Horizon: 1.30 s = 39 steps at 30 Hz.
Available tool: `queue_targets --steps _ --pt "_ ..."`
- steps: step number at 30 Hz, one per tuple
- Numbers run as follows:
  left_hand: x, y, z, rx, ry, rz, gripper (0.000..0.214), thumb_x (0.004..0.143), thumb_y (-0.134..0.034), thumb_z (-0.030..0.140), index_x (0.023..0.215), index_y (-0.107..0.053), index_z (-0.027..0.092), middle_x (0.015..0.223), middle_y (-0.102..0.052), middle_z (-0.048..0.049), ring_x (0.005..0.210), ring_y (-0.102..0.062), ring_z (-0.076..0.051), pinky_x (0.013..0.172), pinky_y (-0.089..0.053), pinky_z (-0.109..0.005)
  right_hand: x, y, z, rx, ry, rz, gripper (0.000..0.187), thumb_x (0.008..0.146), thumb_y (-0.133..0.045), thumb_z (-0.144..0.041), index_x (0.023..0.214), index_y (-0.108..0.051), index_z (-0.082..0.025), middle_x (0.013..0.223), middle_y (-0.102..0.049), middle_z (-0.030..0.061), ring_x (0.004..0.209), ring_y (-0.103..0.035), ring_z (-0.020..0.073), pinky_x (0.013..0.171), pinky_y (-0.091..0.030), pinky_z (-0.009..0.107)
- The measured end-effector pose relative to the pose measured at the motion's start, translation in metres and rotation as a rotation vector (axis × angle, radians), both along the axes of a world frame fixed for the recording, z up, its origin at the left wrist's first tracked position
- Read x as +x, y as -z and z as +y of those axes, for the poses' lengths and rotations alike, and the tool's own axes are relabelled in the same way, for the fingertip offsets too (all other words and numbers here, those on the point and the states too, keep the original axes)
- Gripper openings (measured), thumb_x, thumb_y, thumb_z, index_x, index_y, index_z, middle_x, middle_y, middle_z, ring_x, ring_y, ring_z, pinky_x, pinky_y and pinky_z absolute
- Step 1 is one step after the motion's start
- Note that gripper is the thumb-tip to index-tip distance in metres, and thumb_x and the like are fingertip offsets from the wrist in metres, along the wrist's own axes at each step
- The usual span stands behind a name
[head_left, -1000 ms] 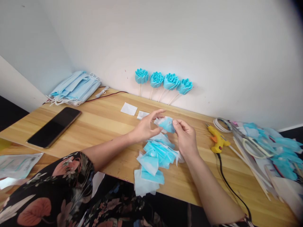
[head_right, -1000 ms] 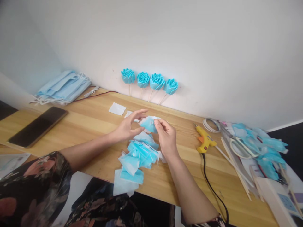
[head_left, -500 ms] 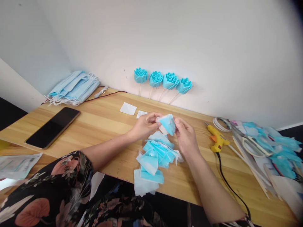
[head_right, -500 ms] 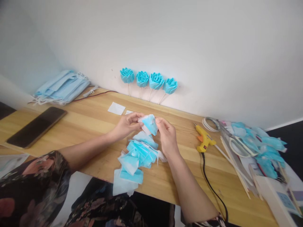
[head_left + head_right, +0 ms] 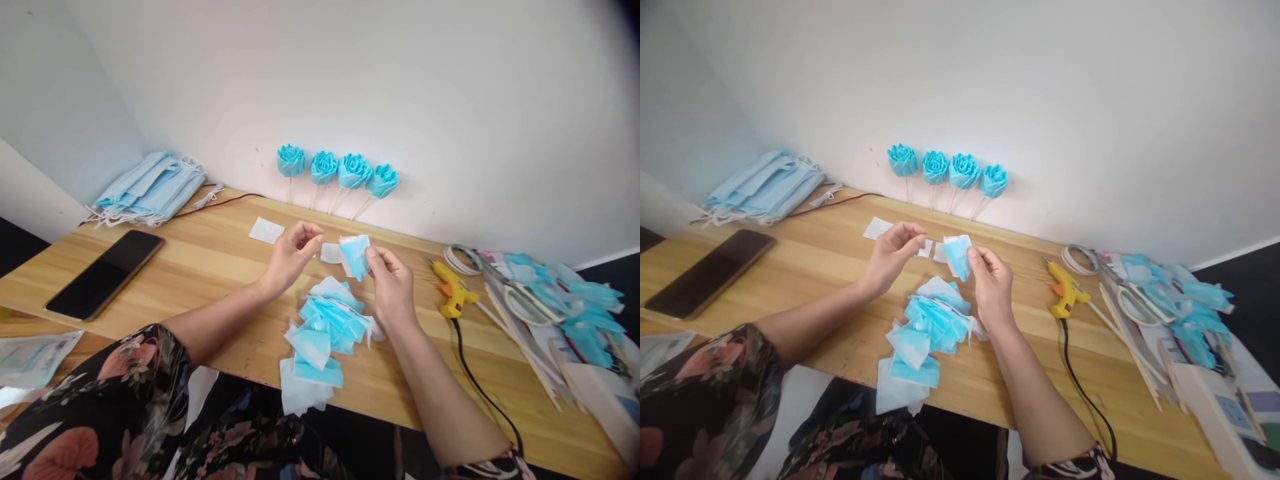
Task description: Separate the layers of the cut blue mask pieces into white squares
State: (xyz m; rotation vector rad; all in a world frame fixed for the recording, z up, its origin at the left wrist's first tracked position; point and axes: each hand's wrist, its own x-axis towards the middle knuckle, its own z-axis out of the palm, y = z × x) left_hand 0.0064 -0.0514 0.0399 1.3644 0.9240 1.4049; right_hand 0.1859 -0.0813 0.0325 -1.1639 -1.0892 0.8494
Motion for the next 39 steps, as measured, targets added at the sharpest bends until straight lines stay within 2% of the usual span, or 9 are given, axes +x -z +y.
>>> queue_targets --steps 2,4,8,16,21,26,33,39 --pt "0.0 -0.002 -0.003 -0.05 0.06 0.039 0.025 0.085 -0.062 0.037 0.072 -0.058 0.015 0.063 -0.057 0.0018 0.055 -0.048 -0.007 0.055 -0.038 -0.02 0.0 0.0 -0.001 0.015 -0.004 -0.018 0.023 0.083 -0.068 -0.042 0.08 -0.071 -0.019 0.071 -0.062 -0.0015 0.066 -0.053 0.0118 0.066 -0.044 0.025" --pt "0.002 0.0 -0.006 -0.106 0.134 0.092 0.033 0.085 -0.061 0.042 0.067 -0.057 0.015 0.057 -0.056 0.0019 0.051 -0.046 -0.007 0.051 -0.036 -0.02 -0.001 -0.001 -0.002 0.026 -0.002 -0.035 0.022 0.084 -0.067 -0.041 0.081 -0.071 -0.02 0.073 -0.064 -0.001 0.067 -0.055 0.0127 0.067 -0.045 0.026" --pt "0.007 0.006 -0.007 -0.177 0.258 0.124 0.032 0.081 -0.065 0.045 0.074 -0.062 0.014 0.059 -0.057 0.002 0.051 -0.047 -0.007 0.05 -0.036 -0.021 -0.003 -0.002 -0.004 0.046 -0.008 -0.072 0.019 0.085 -0.067 -0.039 0.085 -0.073 -0.021 0.077 -0.069 -0.0001 0.072 -0.059 0.0141 0.07 -0.047 0.027" --pt "0.01 0.006 -0.008 -0.126 0.359 -0.052 0.031 0.073 -0.076 0.038 0.08 -0.057 0.014 0.072 -0.062 0.0008 0.062 -0.057 -0.008 0.06 -0.043 -0.022 -0.006 0.002 -0.006 0.041 -0.042 -0.184 0.019 0.085 -0.068 -0.039 0.09 -0.075 -0.023 0.089 -0.074 0.0007 0.082 -0.065 0.0166 0.078 -0.049 0.029" --pt "0.012 0.01 -0.008 -0.127 0.32 -0.05 0.036 0.072 -0.077 0.039 0.084 -0.052 0.017 0.066 -0.058 0.0044 0.055 -0.05 -0.006 0.054 -0.037 -0.021 -0.008 0.002 -0.008 0.024 -0.051 -0.227 0.018 0.085 -0.067 -0.039 0.088 -0.075 -0.023 0.084 -0.074 0.0004 0.078 -0.064 0.0167 0.073 -0.049 0.028" --pt "0.013 0.014 -0.006 -0.123 0.307 -0.024 0.035 0.073 -0.075 0.041 0.075 -0.049 0.017 0.066 -0.053 0.0044 0.057 -0.048 -0.007 0.056 -0.036 -0.022 -0.009 0.0 -0.008 0.005 -0.062 -0.23 0.02 0.082 -0.068 -0.039 0.088 -0.075 -0.022 0.082 -0.073 0.0013 0.075 -0.062 0.0167 0.072 -0.049 0.029" --pt "0.012 0.008 -0.007 -0.071 0.16 0.05 0.029 0.072 -0.07 0.033 0.066 -0.045 0.018 0.06 -0.045 0.0056 0.055 -0.04 -0.007 0.053 -0.031 -0.022 -0.009 0.001 -0.007 0.006 -0.057 -0.234 0.019 0.082 -0.068 -0.039 0.085 -0.074 -0.022 0.081 -0.073 0.0016 0.074 -0.061 0.0165 0.07 -0.048 0.028" --pt "0.012 0.01 -0.007 -0.045 0.105 0.061 0.024 0.072 -0.067 0.025 0.064 -0.046 0.018 0.063 -0.05 0.0035 0.06 -0.047 -0.008 0.058 -0.038 -0.022 -0.01 -0.001 -0.008 -0.001 -0.072 -0.247 0.018 0.082 -0.067 -0.037 0.082 -0.073 -0.021 0.078 -0.072 0.0015 0.072 -0.061 0.0163 0.068 -0.047 0.027"
